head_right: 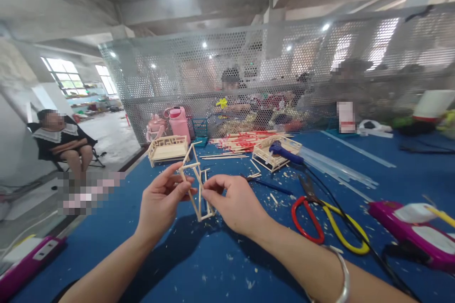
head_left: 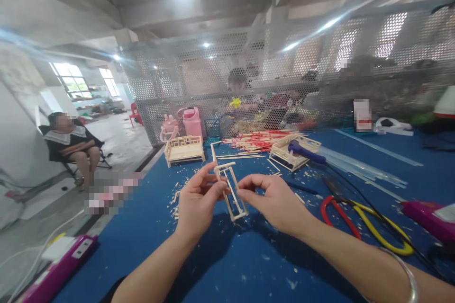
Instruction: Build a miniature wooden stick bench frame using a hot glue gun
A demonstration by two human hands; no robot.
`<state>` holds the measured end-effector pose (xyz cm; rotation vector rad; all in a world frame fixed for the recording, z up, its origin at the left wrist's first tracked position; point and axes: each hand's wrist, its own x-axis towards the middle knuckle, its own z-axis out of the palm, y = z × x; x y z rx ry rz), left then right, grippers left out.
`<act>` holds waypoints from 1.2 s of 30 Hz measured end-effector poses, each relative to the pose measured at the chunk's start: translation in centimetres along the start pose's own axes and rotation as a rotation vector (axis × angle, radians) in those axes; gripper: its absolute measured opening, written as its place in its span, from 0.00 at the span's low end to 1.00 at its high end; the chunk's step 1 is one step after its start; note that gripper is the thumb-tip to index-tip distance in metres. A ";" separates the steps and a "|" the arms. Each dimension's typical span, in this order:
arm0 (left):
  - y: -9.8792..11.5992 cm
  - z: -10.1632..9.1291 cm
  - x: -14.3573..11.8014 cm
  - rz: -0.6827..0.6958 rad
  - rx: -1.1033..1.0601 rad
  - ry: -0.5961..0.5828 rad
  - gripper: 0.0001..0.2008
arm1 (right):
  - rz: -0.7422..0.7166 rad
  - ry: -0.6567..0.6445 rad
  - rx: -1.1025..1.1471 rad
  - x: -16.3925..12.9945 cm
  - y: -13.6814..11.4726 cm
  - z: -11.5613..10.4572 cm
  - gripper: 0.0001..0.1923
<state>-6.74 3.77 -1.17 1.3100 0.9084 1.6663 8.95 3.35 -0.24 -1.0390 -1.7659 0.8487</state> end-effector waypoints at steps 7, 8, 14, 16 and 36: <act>0.0 -0.2 0.0 0.026 0.048 -0.010 0.22 | -0.006 0.032 0.017 0.1 0.4 0.5 0.07; 0.0 -0.2 0.0 0.032 0.061 -0.013 0.22 | -0.009 0.038 0.018 0.1 0.4 0.5 0.07; 0.1 -0.2 -0.1 0.050 0.078 -0.034 0.20 | -0.024 0.055 0.023 0.0 0.2 0.6 0.07; 0.0 -0.2 -0.1 0.056 0.078 -0.037 0.20 | -0.026 0.058 0.025 0.0 0.3 0.7 0.07; -0.2 0.0 -0.2 0.064 0.099 -0.088 0.23 | -0.064 0.103 0.050 0.0 0.7 0.5 0.05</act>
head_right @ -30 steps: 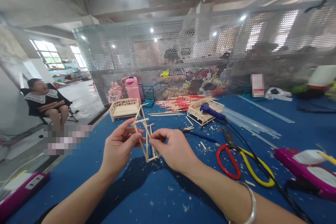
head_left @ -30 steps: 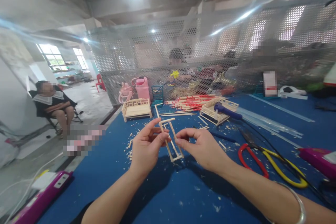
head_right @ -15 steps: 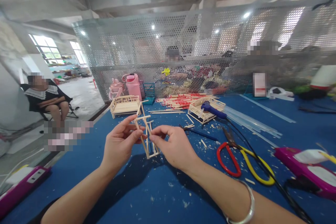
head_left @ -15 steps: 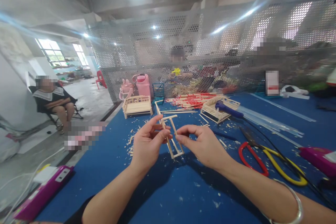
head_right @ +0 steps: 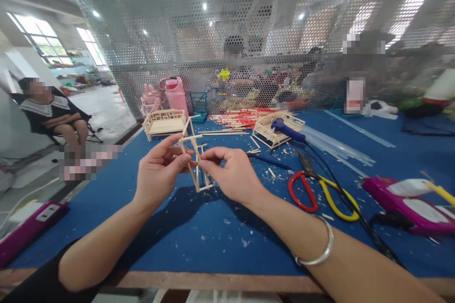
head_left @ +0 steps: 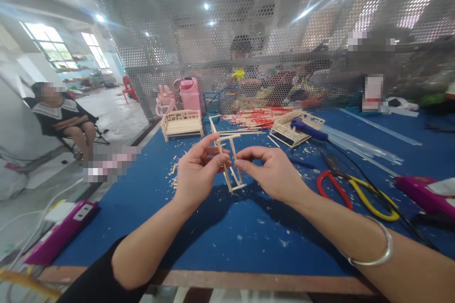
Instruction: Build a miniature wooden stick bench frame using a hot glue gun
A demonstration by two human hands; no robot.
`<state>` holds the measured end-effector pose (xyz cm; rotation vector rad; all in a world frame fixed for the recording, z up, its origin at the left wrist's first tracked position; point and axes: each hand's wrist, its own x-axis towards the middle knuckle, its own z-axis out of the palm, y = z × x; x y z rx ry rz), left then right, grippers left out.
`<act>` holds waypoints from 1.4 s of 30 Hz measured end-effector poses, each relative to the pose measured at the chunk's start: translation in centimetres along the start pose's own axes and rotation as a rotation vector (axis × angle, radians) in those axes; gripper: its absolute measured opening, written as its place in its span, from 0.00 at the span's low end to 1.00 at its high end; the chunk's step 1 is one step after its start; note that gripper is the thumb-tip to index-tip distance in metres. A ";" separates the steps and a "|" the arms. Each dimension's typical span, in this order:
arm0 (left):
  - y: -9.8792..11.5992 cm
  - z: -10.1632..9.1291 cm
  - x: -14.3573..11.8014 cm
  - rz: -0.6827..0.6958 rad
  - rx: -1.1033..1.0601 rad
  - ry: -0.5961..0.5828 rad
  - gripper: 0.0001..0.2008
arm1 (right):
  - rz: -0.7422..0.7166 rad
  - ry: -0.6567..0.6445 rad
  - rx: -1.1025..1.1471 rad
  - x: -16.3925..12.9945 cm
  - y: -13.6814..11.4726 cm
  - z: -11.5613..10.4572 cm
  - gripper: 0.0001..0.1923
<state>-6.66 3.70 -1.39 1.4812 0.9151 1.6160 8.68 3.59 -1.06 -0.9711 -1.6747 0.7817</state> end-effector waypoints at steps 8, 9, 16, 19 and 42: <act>-0.1 0.1 -0.1 0.047 0.001 -0.015 0.20 | -0.013 -0.015 -0.033 -0.2 0.1 0.1 0.07; -0.1 0.1 -0.1 0.047 0.008 -0.018 0.20 | -0.009 -0.019 -0.041 -0.3 0.2 0.0 0.08; -0.9 -0.1 -0.5 0.079 0.157 -0.046 0.18 | 0.005 0.007 -0.048 -0.8 1.2 0.1 0.06; -1.1 0.0 -0.4 0.082 0.169 -0.051 0.18 | 0.004 0.027 -0.052 -1.0 1.8 0.1 0.06; -1.2 0.1 -0.4 0.030 0.114 -0.075 0.17 | -0.082 0.004 -0.111 -1.0 2.8 0.1 0.06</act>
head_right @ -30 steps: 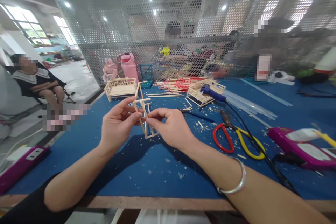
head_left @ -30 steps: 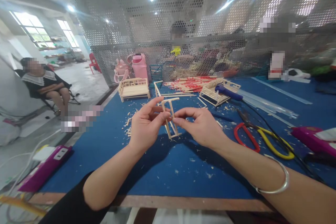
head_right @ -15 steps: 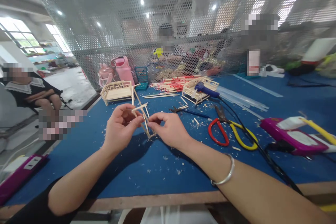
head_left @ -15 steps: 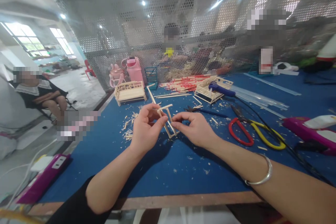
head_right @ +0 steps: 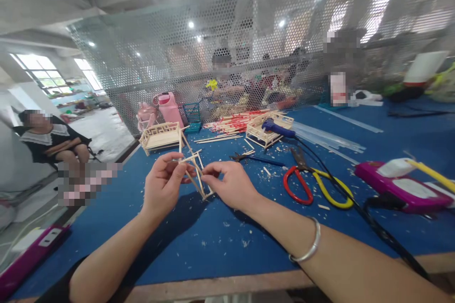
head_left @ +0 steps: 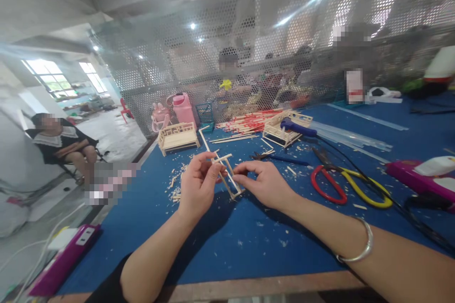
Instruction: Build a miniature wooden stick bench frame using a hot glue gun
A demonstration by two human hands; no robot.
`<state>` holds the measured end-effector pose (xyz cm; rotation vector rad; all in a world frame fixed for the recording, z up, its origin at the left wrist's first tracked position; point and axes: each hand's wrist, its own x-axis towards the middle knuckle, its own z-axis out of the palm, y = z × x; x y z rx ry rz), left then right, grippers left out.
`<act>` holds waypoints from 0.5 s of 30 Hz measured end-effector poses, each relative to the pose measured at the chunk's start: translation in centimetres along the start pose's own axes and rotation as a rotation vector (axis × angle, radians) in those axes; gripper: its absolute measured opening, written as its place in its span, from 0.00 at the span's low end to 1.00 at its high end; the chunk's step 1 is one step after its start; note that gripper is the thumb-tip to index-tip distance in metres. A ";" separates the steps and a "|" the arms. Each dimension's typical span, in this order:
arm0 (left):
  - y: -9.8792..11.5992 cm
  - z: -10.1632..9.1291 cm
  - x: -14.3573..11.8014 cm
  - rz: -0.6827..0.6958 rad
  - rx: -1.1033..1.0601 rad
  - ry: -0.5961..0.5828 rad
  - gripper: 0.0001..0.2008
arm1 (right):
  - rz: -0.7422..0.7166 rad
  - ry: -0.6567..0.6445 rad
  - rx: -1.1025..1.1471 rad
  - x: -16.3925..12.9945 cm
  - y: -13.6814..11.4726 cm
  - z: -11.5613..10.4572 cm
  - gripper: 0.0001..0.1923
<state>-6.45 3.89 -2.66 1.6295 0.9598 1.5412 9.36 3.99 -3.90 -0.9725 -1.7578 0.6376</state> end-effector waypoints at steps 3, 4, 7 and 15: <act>0.1 0.1 0.0 0.021 0.002 0.012 0.15 | 0.002 -0.006 0.002 0.0 0.1 0.1 0.06; 0.1 0.1 0.0 0.028 0.008 0.018 0.14 | 0.000 -0.008 0.002 0.0 0.1 0.1 0.05; 0.2 0.2 0.1 0.040 0.021 0.020 0.12 | -0.011 -0.014 0.001 0.0 0.3 0.1 0.05; -0.1 0.1 0.1 0.058 0.043 -0.009 0.10 | -0.013 -0.022 -0.012 0.0 0.9 0.1 0.05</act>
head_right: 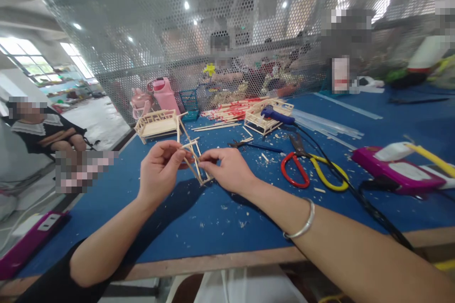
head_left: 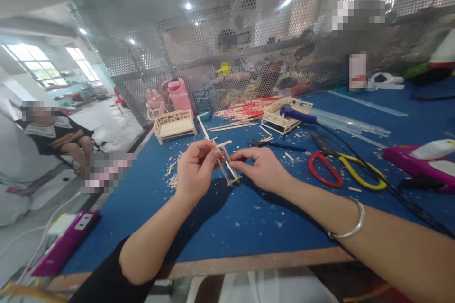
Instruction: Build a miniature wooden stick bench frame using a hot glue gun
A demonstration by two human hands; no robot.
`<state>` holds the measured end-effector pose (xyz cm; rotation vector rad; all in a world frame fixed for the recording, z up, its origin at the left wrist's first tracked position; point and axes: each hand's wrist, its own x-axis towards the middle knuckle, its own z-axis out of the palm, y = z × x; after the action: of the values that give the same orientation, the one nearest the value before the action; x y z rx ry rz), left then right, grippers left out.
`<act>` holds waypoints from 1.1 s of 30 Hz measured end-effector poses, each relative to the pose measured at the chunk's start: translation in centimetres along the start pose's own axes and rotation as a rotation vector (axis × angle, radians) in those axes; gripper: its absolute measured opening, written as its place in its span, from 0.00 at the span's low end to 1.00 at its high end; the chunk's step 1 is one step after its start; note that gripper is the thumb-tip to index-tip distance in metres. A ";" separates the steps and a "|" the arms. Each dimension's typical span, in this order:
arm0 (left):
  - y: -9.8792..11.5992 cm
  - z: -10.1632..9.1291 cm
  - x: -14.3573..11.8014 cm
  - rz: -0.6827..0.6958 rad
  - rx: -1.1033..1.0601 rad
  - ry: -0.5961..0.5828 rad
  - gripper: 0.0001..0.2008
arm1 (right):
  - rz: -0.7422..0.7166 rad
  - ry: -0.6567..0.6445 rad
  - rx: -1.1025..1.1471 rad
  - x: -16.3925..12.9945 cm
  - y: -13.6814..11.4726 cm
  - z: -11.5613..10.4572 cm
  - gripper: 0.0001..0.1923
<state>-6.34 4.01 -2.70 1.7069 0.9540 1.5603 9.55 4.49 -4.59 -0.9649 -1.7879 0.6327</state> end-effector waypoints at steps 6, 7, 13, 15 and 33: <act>-0.2 0.1 0.1 0.025 0.002 -0.015 0.09 | -0.013 0.005 0.029 0.0 0.2 0.0 0.05; -0.3 0.1 0.1 0.029 0.004 -0.018 0.09 | -0.020 0.002 0.030 -0.1 0.2 0.0 0.05; -0.4 0.1 0.1 0.048 0.032 -0.037 0.10 | -0.027 -0.047 0.060 0.0 0.5 0.0 0.05; -0.4 0.0 0.0 0.050 0.034 -0.046 0.10 | -0.024 -0.059 0.074 0.0 0.6 0.0 0.05; -0.6 -0.1 0.0 0.074 0.075 -0.091 0.08 | 0.005 -0.096 0.025 -0.2 0.6 -0.1 0.04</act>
<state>-6.47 4.28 -3.18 1.8685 0.9235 1.4956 9.92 4.67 -5.09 -0.9361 -1.8585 0.7131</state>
